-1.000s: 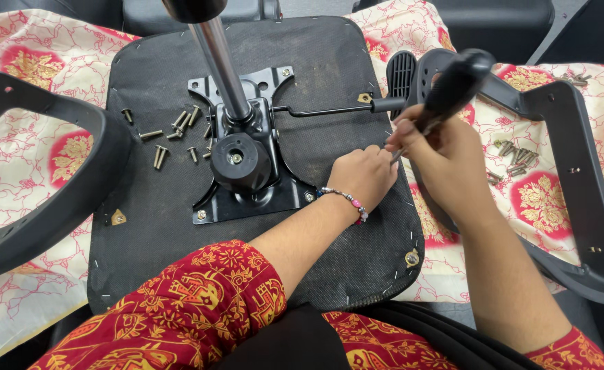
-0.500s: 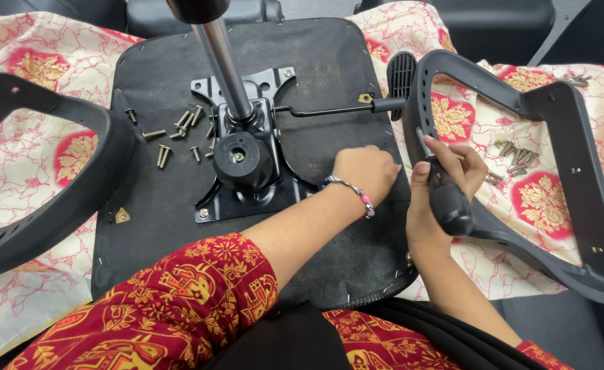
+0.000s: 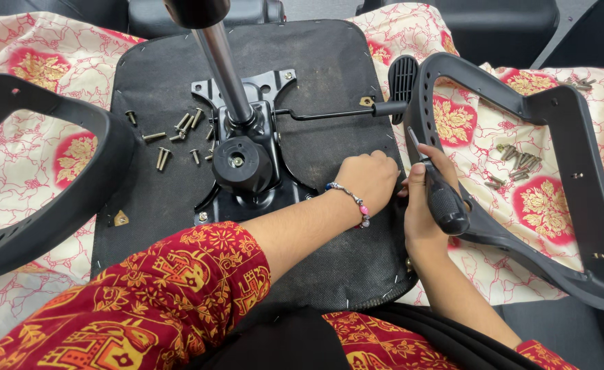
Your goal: The person uses a screwdriver to tighten screws into the underside of an office chair seat, securing the gas lift mechanism to the seat base. The person works methodically, tightening each screw in turn.
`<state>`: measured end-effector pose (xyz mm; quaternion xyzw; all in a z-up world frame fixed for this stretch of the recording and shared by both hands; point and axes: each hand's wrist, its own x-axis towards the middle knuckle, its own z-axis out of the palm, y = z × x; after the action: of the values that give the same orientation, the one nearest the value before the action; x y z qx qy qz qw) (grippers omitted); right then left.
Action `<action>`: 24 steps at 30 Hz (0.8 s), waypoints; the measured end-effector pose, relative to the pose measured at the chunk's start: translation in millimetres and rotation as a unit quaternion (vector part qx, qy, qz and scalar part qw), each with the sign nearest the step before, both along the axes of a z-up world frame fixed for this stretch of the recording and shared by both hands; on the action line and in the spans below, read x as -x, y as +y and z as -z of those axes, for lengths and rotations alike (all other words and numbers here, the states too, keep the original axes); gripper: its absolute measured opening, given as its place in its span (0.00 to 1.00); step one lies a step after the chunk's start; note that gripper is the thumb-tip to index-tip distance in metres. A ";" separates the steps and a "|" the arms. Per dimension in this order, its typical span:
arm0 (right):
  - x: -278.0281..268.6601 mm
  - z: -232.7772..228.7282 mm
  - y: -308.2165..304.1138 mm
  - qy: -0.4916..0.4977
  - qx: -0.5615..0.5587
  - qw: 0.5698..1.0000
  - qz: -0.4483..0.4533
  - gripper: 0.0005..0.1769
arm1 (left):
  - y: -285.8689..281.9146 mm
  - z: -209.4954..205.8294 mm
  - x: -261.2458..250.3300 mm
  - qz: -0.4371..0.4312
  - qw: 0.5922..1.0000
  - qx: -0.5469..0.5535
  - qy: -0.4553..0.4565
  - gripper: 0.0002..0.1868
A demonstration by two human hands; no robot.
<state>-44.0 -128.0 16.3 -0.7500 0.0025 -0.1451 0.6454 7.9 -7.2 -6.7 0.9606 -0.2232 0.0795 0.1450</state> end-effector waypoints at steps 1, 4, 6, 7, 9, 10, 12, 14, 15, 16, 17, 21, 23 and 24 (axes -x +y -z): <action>-0.3 1.6 -0.2 -0.002 -0.003 1.000 0.000 0.21 | 1.7 -1.0 0.7 -0.002 1.000 0.008 0.007 0.11; -3.9 6.1 -0.2 -0.030 -0.008 1.000 0.004 0.23 | 3.7 -4.7 2.7 -0.018 0.999 0.030 0.030 0.15; -3.3 6.7 -2.9 -0.038 -0.002 0.999 -0.002 0.22 | 3.4 -7.4 3.5 -0.043 0.997 0.038 0.046 0.18; -1.9 5.7 -5.3 -0.034 0.006 0.999 -0.010 0.21 | 4.6 -8.5 4.6 -0.041 0.997 0.056 0.032 0.18; -0.1 1.3 -9.6 -0.052 0.025 0.998 -0.026 0.20 | 9.1 -9.1 8.2 -0.040 0.995 0.093 0.004 0.17; 0.8 -2.3 -12.3 -0.075 0.036 0.996 -0.033 0.19 | 12.1 -8.9 9.4 -0.041 0.994 0.102 0.001 0.17; 3.0 -13.0 -19.6 -0.131 0.099 0.986 -0.029 0.17 | 16.1 -8.4 10.5 -0.041 0.992 0.121 -0.004 0.18; 5.4 -26.3 -26.9 -0.194 0.200 0.960 -0.007 0.15 | 15.6 -7.3 11.1 -0.044 0.992 0.116 -0.011 0.18; 4.9 -32.4 -28.6 -0.194 0.185 0.963 -0.012 0.16 | 15.3 -6.2 11.6 -0.047 0.992 0.114 -0.013 0.18; 3.1 -38.5 -30.0 -0.194 0.170 0.966 -0.018 0.16 | 14.8 -4.9 11.8 -0.045 0.992 0.117 -0.023 0.17; 2.3 -43.6 -30.2 -0.194 0.155 0.968 -0.024 0.17 | 14.3 -3.6 11.7 -0.043 0.991 0.119 -0.034 0.17; 4.6 -53.5 -25.2 -0.157 0.185 0.970 -0.001 0.18 | 13.3 1.5 13.6 -0.037 0.988 0.128 -0.083 0.15; 4.6 -54.2 -21.3 -0.154 0.198 0.968 0.007 0.19 | 13.7 2.7 14.0 -0.033 0.986 0.137 -0.094 0.15; 4.5 -54.2 -19.6 -0.158 0.190 0.969 0.002 0.19 | 14.0 2.8 14.4 -0.030 0.985 0.141 -0.099 0.15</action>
<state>-48.4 -147.7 70.6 -0.8266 -0.1256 -0.2605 0.4828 -6.5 6.9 -9.5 0.9242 -0.1938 0.2094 0.2537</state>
